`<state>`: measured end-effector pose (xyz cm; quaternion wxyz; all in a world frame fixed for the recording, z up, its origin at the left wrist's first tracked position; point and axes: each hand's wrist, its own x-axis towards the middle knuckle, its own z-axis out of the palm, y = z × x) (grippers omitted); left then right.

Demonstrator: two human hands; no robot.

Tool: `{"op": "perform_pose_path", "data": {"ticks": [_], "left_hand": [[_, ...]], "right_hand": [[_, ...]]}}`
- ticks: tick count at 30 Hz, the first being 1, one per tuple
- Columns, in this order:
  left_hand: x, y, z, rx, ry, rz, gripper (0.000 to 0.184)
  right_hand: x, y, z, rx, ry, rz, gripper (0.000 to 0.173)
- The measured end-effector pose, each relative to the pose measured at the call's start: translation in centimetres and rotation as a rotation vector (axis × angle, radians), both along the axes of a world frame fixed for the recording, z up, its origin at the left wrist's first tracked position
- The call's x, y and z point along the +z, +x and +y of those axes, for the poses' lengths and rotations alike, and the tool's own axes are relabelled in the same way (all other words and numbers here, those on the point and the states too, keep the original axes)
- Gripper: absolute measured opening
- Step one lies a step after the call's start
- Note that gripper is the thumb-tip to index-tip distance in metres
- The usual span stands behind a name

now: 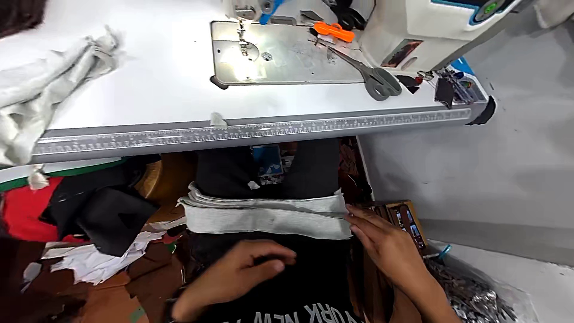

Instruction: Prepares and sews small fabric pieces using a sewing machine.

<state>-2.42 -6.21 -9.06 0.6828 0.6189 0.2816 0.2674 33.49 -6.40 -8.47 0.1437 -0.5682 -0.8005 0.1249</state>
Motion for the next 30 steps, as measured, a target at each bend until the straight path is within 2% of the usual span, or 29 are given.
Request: {"op": "perform_pose_path", "data": {"ticks": [2, 4, 6, 7, 9, 11, 13, 15, 17, 20, 23, 26, 30], "left_hand": [[-1.2, 2.1, -0.6, -0.066, -0.296, -0.132, 0.045], [-3.0, 2.7, -0.5, -0.088, -0.625, -0.347, 0.060], [-4.5, 1.5, -0.6, -0.047, -0.816, -0.520, 0.068], [-4.6, 0.5, -0.8, -0.004, -0.833, -0.538, 0.066], [-4.1, -1.0, -1.3, 0.075, -0.785, -0.520, 0.063], [-4.0, -2.5, -2.4, 0.129, -0.753, -0.515, 0.057], [-4.4, -3.9, -2.8, 0.175, -0.746, -0.517, 0.052], [-4.9, -4.7, -2.8, 0.230, -0.742, -0.470, 0.051], [-4.8, -5.0, -2.5, 0.263, -0.731, -0.412, 0.050], [-4.1, -4.6, -1.8, 0.267, -0.689, -0.353, 0.049], [-3.4, -3.6, -1.4, 0.214, -0.646, -0.309, 0.047], [-3.1, -2.7, -1.4, 0.185, -0.629, -0.290, 0.043], [-2.9, -2.2, -1.7, 0.185, -0.603, -0.260, 0.040]], "right_hand": [[2.5, -2.2, 0.3, -0.008, -0.097, 0.416, 0.025], [5.2, -4.7, 0.9, -0.005, -0.219, 0.791, 0.019], [7.2, -5.8, 1.9, 0.001, -0.251, 0.878, 0.017], [7.6, -5.4, 2.6, -0.009, -0.216, 0.797, 0.016], [6.7, -2.8, 3.6, -0.061, -0.132, 0.470, 0.018], [4.0, 0.5, 3.7, -0.093, -0.248, 0.227, 0.033], [0.0, 2.4, 3.1, -0.121, -0.358, 0.217, 0.041], [-3.6, 2.7, 2.0, -0.191, -0.250, 0.249, 0.029], [-5.3, 2.7, 1.1, -0.232, -0.130, 0.218, 0.022], [-4.9, 2.5, 0.9, -0.180, -0.023, 0.069, 0.021], [-4.3, 2.3, 1.0, -0.144, -0.013, -0.047, 0.024], [-4.6, 2.6, 0.9, -0.150, -0.082, -0.020, 0.027], [-4.5, 2.7, 1.0, -0.100, 0.009, 0.030, 0.023]]}}
